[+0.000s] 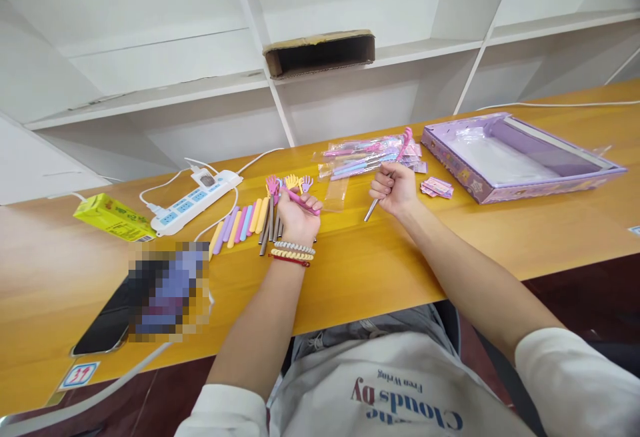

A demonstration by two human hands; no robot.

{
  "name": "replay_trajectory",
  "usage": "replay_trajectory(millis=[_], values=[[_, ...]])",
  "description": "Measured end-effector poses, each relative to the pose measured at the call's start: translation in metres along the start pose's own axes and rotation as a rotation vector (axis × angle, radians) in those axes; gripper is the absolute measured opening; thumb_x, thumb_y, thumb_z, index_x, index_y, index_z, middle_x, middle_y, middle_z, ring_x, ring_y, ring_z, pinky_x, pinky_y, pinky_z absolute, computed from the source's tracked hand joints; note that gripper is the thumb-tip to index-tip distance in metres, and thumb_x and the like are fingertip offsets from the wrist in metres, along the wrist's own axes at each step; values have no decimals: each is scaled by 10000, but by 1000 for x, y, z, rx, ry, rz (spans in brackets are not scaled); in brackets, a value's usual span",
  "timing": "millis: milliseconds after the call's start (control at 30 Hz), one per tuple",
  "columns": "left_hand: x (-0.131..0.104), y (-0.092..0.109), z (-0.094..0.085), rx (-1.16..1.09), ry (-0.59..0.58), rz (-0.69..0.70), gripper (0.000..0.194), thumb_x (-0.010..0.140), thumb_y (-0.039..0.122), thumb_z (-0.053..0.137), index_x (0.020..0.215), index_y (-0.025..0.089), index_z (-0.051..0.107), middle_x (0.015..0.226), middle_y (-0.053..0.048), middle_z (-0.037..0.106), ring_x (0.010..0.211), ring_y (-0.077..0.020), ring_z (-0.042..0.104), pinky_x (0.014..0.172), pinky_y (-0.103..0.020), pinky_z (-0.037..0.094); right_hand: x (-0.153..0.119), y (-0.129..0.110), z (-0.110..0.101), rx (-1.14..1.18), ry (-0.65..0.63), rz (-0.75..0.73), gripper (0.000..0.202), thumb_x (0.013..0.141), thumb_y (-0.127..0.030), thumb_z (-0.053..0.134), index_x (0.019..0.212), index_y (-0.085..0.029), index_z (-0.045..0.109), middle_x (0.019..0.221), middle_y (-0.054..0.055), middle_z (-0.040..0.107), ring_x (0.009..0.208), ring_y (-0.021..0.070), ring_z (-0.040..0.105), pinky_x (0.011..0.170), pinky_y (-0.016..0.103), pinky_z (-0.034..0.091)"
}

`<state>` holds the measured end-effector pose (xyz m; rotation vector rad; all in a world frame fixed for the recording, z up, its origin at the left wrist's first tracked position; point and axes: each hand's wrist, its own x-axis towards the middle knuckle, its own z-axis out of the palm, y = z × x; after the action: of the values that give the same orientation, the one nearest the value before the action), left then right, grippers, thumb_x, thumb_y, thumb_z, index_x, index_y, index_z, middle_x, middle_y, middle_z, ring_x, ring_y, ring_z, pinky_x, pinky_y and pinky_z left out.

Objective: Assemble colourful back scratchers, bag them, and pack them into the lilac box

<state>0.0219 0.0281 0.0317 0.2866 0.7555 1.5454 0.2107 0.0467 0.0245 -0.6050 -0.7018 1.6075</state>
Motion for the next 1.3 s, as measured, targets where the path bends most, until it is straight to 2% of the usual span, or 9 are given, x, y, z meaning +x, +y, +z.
replay_trajectory(millis=[167,300,400,533,700,867,1067,1233,1300], values=[[3,-1,-1,57,-19,-7,264,887,337,395,699,163,456,544,34,449,461,-64,461,494,-200,404,-2,7,5,-47,-106,188,260,723,-444,531,711,-209,420,433,-88,293,344,57,181,364,181,134],[4,-6,-4,251,-108,-66,113,816,263,524,811,150,527,594,30,504,428,-48,448,391,-165,313,-3,17,7,-128,-177,265,400,751,-601,461,787,-203,471,455,-69,376,333,69,253,348,181,161],[1,-11,-6,426,-198,-136,192,764,306,585,887,162,553,606,31,518,383,-42,409,341,-163,251,-2,22,6,-169,-195,284,438,759,-633,436,800,-200,488,455,-66,382,329,71,274,343,179,175],[-2,-20,-7,620,-366,-208,315,744,411,597,914,145,592,628,6,540,407,-58,450,339,-175,297,-1,25,5,-176,-208,291,394,779,-590,453,816,-200,502,456,-70,375,332,78,299,344,187,207],[-4,-28,-9,855,-352,-39,277,674,335,683,832,143,563,695,-29,605,451,-72,511,356,-166,330,-3,27,7,-197,-195,280,306,790,-503,478,857,-206,510,478,-66,398,368,91,364,374,197,277],[-4,-31,-9,977,-404,77,243,767,306,575,971,178,541,610,16,578,343,-38,374,348,-163,245,-4,28,9,-178,-201,281,240,802,-416,458,902,-205,517,496,-60,411,381,94,380,378,198,284],[2,-33,-15,1145,-365,314,206,757,342,564,804,151,624,623,-5,576,497,-81,476,453,-189,354,-3,29,9,-165,-161,264,207,787,-354,450,918,-202,503,498,-61,415,370,87,359,363,190,264],[8,-32,-18,1092,-331,254,201,734,294,566,860,159,646,703,-10,608,559,-110,542,503,-220,438,-2,28,8,-215,-115,193,208,771,-335,482,956,-242,461,503,-69,453,363,100,385,355,194,277],[8,-31,-20,1189,-328,258,222,719,280,584,893,165,657,719,-19,632,550,-123,560,513,-237,447,-1,27,7,-218,-106,192,199,758,-348,498,920,-237,465,528,-63,482,369,99,401,355,195,278]])
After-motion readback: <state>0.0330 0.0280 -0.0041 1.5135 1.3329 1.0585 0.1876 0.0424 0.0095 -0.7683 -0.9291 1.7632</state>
